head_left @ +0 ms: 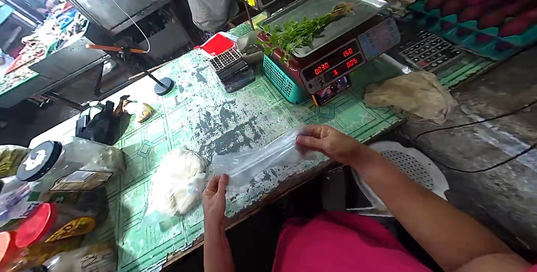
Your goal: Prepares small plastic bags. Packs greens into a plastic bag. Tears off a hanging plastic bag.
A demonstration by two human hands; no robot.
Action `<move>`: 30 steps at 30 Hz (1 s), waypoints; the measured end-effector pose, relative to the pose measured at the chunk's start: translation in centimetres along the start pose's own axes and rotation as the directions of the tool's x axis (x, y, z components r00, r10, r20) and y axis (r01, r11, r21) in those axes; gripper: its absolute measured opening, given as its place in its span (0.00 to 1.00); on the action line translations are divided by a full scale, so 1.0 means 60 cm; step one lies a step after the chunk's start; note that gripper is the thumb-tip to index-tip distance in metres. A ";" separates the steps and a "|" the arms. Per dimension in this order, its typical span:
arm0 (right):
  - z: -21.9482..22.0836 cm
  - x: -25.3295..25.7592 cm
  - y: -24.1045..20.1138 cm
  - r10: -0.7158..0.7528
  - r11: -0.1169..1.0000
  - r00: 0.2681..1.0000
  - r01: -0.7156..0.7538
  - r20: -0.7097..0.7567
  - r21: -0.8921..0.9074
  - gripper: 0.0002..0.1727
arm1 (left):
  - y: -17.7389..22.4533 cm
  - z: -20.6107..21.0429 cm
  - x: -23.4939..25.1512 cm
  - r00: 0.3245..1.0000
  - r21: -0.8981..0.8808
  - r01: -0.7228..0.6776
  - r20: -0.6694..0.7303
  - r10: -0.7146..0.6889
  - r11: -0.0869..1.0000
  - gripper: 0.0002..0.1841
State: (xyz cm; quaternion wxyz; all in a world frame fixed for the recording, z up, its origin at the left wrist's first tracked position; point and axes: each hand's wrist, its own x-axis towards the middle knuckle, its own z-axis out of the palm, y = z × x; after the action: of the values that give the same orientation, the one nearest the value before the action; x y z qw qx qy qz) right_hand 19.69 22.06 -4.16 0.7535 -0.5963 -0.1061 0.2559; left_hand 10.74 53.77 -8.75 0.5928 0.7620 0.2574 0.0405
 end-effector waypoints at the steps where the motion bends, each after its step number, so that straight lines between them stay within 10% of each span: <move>1: 0.001 0.009 0.000 0.012 0.999 1.000 -0.011 0.020 -0.034 0.05 | -0.008 0.003 0.007 0.996 0.127 -0.045 -0.070 0.054 0.991 0.11; 6: 0.022 0.060 0.012 0.027 0.988 0.991 -0.047 -0.132 -0.144 0.11 | 0.055 0.057 -0.041 0.838 0.543 -0.386 -0.132 0.530 0.746 0.27; 11: 0.049 0.075 0.018 0.045 0.996 0.999 -0.043 -0.021 0.081 0.14 | 0.105 0.199 -0.075 0.881 -0.040 -0.418 0.224 0.416 0.908 0.18; 15: 0.015 0.083 0.008 0.028 0.997 0.997 -0.034 0.077 0.076 0.13 | 0.102 0.205 -0.054 0.871 -0.349 -0.370 0.191 0.452 0.861 0.02; 19: -0.025 0.086 0.010 -0.111 0.993 0.961 0.100 0.255 0.055 0.09 | 0.080 0.149 -0.026 0.918 -0.300 -0.364 0.045 0.394 0.882 0.02; 24: -0.025 0.095 0.013 -0.161 0.985 0.875 0.111 0.457 0.133 0.10 | 0.082 0.101 0.021 0.784 -0.154 -0.461 0.391 0.482 0.874 0.55; 27: -0.003 0.087 -0.021 -0.156 0.987 0.913 0.133 0.377 0.085 0.11 | 0.110 0.095 0.039 0.634 0.035 -0.583 0.644 0.428 0.811 0.31; 30: -0.011 0.078 -0.056 -0.156 0.987 0.974 0.149 0.161 0.055 0.16 | 0.079 0.057 0.069 0.650 0.158 -0.532 0.706 0.281 0.832 0.14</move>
State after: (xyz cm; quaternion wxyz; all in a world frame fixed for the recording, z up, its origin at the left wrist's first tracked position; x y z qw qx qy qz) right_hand 24.84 23.41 -1.83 0.7720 -0.5470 -0.2082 0.2479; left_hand 17.19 51.82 -6.37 0.4727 0.8575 -0.1452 -0.1416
